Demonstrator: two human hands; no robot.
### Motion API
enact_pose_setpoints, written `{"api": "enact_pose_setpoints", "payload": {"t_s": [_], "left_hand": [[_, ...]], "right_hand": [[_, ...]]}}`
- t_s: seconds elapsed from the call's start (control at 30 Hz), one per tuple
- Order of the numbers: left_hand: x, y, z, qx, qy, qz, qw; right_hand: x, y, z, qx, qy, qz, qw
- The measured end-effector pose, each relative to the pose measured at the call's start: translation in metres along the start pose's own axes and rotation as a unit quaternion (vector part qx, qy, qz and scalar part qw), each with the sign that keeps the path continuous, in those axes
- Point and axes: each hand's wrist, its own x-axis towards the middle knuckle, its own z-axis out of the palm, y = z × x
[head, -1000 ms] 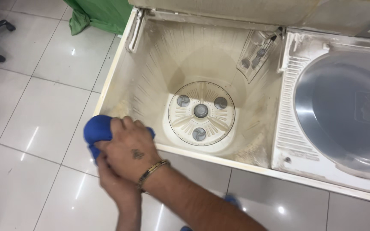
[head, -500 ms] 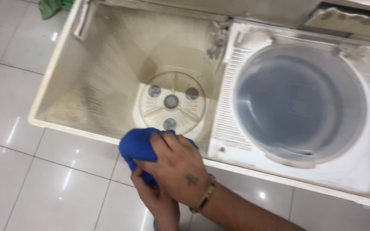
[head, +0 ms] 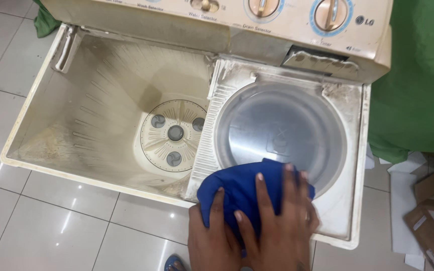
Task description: The person wipes the control panel and both tubs of a twin-tub washing machine using a blue cloth. They lift and wipe the transparent lid of the spin tub, then wipe the interior of the spin tub.
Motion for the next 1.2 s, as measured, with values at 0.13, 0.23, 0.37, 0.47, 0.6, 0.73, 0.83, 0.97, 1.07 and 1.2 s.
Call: {"api": "enact_pose_setpoints", "payload": {"t_s": [0.13,0.23,0.37,0.47,0.6,0.73,0.83,0.97,1.07,1.2], "left_hand": [[0.012,0.029,0.004,0.089,0.087,0.078,0.989],[0.022,0.035,0.004,0.142,0.029,0.087,0.986],[0.038,0.054,0.014,0.188,0.007,0.086,0.978],[0.054,0.060,0.015,0.201,0.051,0.125,0.970],[0.077,0.067,0.018,0.218,0.083,0.154,0.960],[0.102,0.071,0.025,0.235,0.130,0.180,0.946],[0.125,0.073,0.033,0.246,0.136,0.187,0.941],[0.155,0.074,0.038,0.248,0.128,0.188,0.942],[0.176,0.075,0.042,0.241,0.119,0.181,0.946],[0.193,0.078,0.043,0.220,0.112,0.159,0.956]], "right_hand": [[0.013,0.004,0.011,0.012,-0.061,0.025,0.998],[0.019,0.017,0.008,0.022,-0.039,0.015,0.999],[0.036,0.029,0.012,0.021,-0.015,0.016,1.000],[0.053,0.031,0.019,0.003,-0.016,0.006,1.000],[0.078,0.040,0.027,-0.006,-0.039,-0.004,0.999],[0.103,0.046,0.039,-0.010,-0.047,-0.008,0.999],[0.124,0.049,0.047,-0.019,-0.034,-0.020,0.999],[0.153,0.053,0.055,-0.015,-0.048,-0.017,0.999],[0.174,0.056,0.061,-0.017,-0.038,-0.033,0.999],[0.195,0.053,0.066,-0.020,-0.039,-0.054,0.998]]}}
